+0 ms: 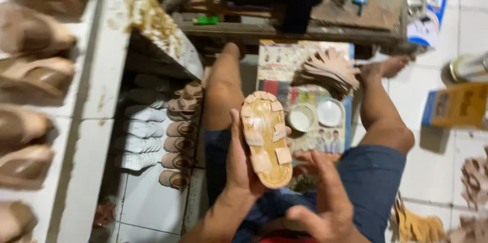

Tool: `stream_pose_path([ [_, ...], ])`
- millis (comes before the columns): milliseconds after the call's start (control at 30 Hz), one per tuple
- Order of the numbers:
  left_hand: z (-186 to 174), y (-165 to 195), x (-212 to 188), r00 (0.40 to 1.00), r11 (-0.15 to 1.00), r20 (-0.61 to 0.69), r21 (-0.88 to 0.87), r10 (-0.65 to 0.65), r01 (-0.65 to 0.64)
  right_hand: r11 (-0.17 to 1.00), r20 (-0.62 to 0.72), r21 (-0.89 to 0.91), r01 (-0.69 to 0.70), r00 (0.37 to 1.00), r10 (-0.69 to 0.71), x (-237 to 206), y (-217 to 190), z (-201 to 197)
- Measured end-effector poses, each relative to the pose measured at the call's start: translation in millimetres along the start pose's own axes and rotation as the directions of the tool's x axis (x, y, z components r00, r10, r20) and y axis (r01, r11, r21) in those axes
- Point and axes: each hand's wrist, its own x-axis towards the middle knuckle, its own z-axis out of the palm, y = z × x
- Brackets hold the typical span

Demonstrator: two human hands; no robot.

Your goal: The person sits on the workshop floor and assembles a leather sandal, pressing and shaping the leather upper onto a wooden last and sole. They apply glue from a small bowl with their fingers, press the straps and edges to bond them, then set the finished sandal on the shelf with others.

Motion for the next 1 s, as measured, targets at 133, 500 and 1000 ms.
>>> stream_pose_path([
  [133,14.2,2.6,-34.7,0.979,0.981,-0.083,-0.050,0.184,-0.189,0.968,0.142,0.249,0.015,0.989,-0.052,17.6,4.1,29.8],
  [500,-21.2,20.1,-147.1,0.098,0.155,-0.195,0.309,0.976,-0.938,0.812,0.618,0.526,-0.252,0.769,-0.162,74.9,-98.7,116.2],
  [1000,-85.4,-24.9,-231.6,-0.917,-0.825,0.095,0.479,0.388,-0.300,0.972,0.916,-0.055,0.230,0.400,-0.043,27.3,-117.5,339.9],
])
